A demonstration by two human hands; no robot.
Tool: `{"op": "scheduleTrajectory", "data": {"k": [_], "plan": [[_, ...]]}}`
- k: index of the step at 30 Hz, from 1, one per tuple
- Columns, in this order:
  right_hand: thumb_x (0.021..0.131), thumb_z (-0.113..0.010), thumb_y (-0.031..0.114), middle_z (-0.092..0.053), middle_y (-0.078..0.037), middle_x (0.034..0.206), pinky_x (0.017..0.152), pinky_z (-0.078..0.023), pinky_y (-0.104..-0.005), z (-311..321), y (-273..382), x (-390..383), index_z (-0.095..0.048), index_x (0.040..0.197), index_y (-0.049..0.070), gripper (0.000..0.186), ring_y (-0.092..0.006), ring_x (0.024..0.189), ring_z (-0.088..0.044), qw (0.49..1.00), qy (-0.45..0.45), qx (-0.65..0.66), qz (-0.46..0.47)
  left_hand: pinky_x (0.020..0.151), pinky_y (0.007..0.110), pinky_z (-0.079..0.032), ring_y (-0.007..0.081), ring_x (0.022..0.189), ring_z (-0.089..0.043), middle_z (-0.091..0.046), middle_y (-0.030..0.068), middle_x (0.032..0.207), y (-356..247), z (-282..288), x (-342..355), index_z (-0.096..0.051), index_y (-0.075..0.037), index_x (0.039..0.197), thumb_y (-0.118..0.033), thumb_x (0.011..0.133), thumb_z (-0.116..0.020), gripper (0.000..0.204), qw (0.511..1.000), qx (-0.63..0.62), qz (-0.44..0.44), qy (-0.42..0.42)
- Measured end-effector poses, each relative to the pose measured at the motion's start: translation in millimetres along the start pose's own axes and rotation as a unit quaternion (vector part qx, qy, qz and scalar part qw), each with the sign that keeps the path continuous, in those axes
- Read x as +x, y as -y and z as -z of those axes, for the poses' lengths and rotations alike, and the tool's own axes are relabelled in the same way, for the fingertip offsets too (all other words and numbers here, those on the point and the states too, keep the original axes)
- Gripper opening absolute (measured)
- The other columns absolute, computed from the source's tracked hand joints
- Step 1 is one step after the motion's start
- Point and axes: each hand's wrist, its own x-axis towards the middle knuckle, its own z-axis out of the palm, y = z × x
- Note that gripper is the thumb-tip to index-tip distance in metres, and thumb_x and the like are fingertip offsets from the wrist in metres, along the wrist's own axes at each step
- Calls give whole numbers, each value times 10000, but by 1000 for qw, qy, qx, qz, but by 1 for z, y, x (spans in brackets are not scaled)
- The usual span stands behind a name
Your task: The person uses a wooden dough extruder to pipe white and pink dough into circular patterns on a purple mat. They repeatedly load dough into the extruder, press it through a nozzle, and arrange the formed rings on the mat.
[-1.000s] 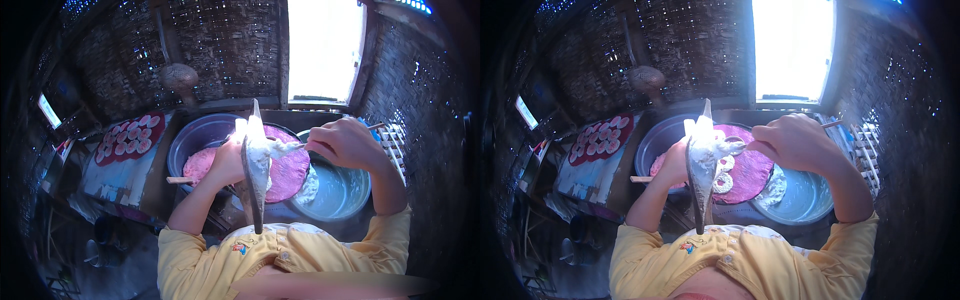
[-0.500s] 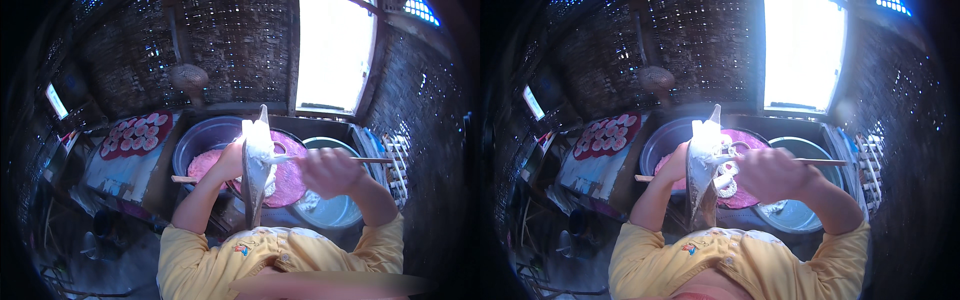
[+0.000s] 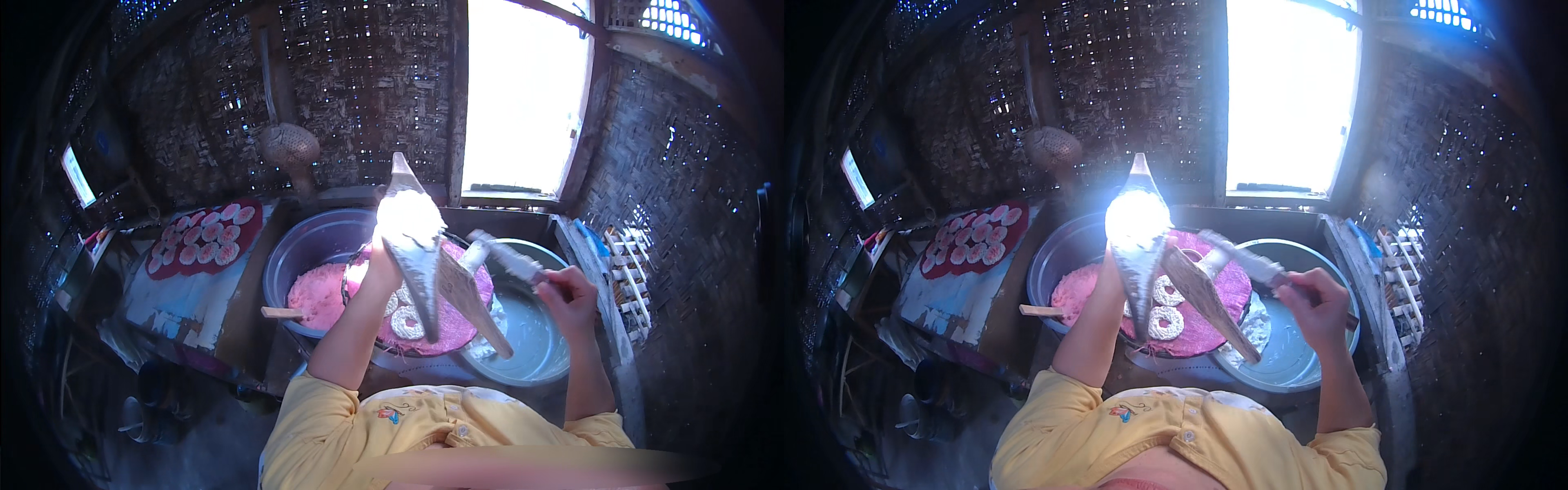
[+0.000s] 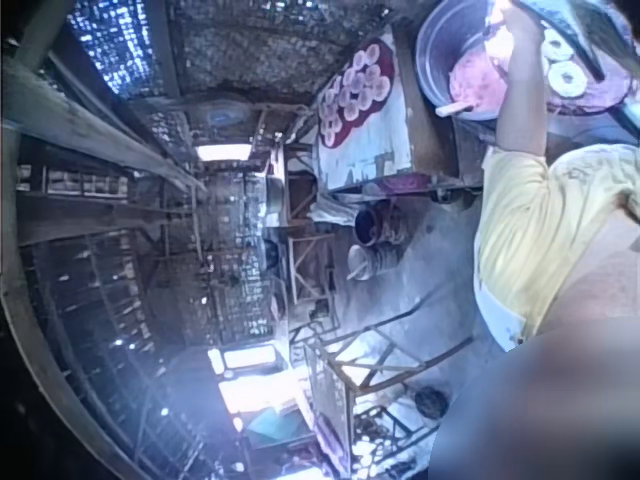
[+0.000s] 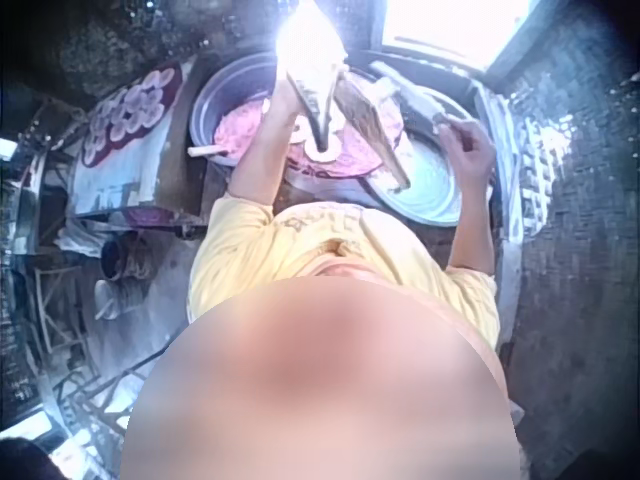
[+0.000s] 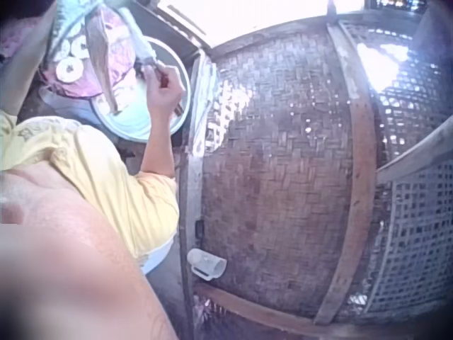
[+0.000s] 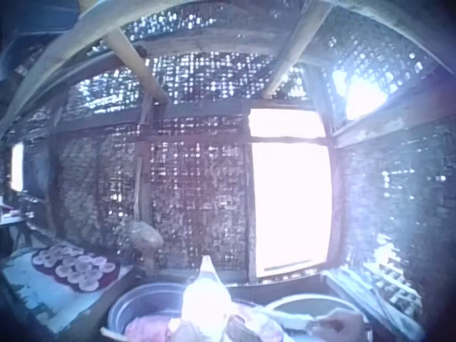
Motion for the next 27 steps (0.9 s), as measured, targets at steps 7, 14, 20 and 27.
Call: {"op": "scheduleTrajectory", "data": {"k": [7,14,20,27], "plan": [[676,-754,70,-613,-72,683,525,-472,-291,-12,-3,22,-643,819,45,183,-202,582,-611,924,-117,-256,259,755,327,-509,212,847,-619,-616,110,931,47,-1,-1,-541,-4,1052,-164,823,-581,283,754,637,-144,66],[678,-754,47,-624,-84,691,534,-480,-260,-6,0,-2,-638,808,10,178,-170,589,-630,977,10,-106,186,748,345,-516,190,878,-582,-574,79,1002,27,35,12,-559,-47,1084,-159,839,-614,275,985,73,155,7],[711,-746,35,-640,-73,723,560,-473,-211,8,-34,19,-644,847,-36,185,-99,653,-626,996,-47,-61,42,850,347,-479,209,981,-559,-566,106,1080,40,35,17,-491,-13,1180,-298,887,-458,409,898,421,69,104],[753,-701,59,-639,-5,716,502,-358,-181,70,-49,-4,-650,847,3,121,-8,601,-493,988,76,-17,-134,689,339,-523,184,723,-588,-583,61,821,-15,37,11,-601,-16,892,-83,771,-704,173,808,584,-28,72]]}}
